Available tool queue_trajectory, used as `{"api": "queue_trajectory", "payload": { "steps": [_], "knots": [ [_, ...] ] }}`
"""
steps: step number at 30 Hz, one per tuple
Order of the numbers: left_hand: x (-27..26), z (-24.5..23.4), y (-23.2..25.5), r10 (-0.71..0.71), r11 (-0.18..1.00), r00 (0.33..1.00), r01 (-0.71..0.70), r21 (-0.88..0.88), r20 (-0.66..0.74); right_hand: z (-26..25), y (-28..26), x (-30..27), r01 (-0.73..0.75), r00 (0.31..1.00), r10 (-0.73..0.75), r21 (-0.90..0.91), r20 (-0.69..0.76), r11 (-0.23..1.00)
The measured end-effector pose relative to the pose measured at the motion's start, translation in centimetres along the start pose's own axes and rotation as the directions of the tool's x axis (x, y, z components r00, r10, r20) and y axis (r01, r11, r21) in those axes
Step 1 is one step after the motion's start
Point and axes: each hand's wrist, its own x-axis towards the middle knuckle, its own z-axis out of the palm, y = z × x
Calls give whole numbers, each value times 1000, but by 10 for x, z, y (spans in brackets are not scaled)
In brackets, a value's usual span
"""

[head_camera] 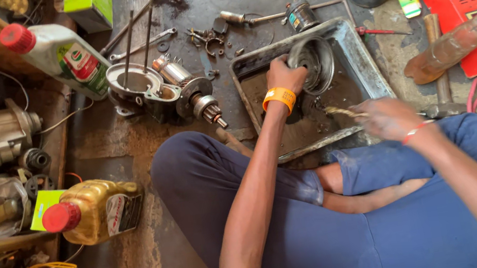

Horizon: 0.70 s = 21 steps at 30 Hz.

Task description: The person pours liquid from a plastic bottle into a metal tray containing a mechanical part, then uses a brush to scrub the part while it sits in the liquid. The person repeatedly dips the part and brush into the liquid and scrubs the interior surfaces.

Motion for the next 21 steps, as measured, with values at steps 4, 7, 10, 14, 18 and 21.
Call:
{"api": "queue_trajectory", "payload": {
  "steps": [4,7,10,14,18,21],
  "knots": [
    [2,-7,8,-5,1000,1000,5,-30,14,-66,-18,-9,39,996,-37,16,-75,999],
    [-6,-4,15,-65,997,994,67,-28,83,-99,-38,-6,-75,997,76,18,-25,997],
    [-11,-6,22,-100,991,985,111,-70,142,-109,-59,1,-58,997,57,-17,-54,998],
    [-13,-14,25,-52,993,993,63,-99,105,-102,-69,9,-143,989,134,-170,-64,975],
    [-10,-17,28,-52,990,984,73,-118,169,-94,-58,13,-103,991,85,-181,-104,978],
    [-10,-12,24,-81,975,987,107,-195,137,-81,-54,10,-134,989,111,-273,-100,952]
  ]
}}
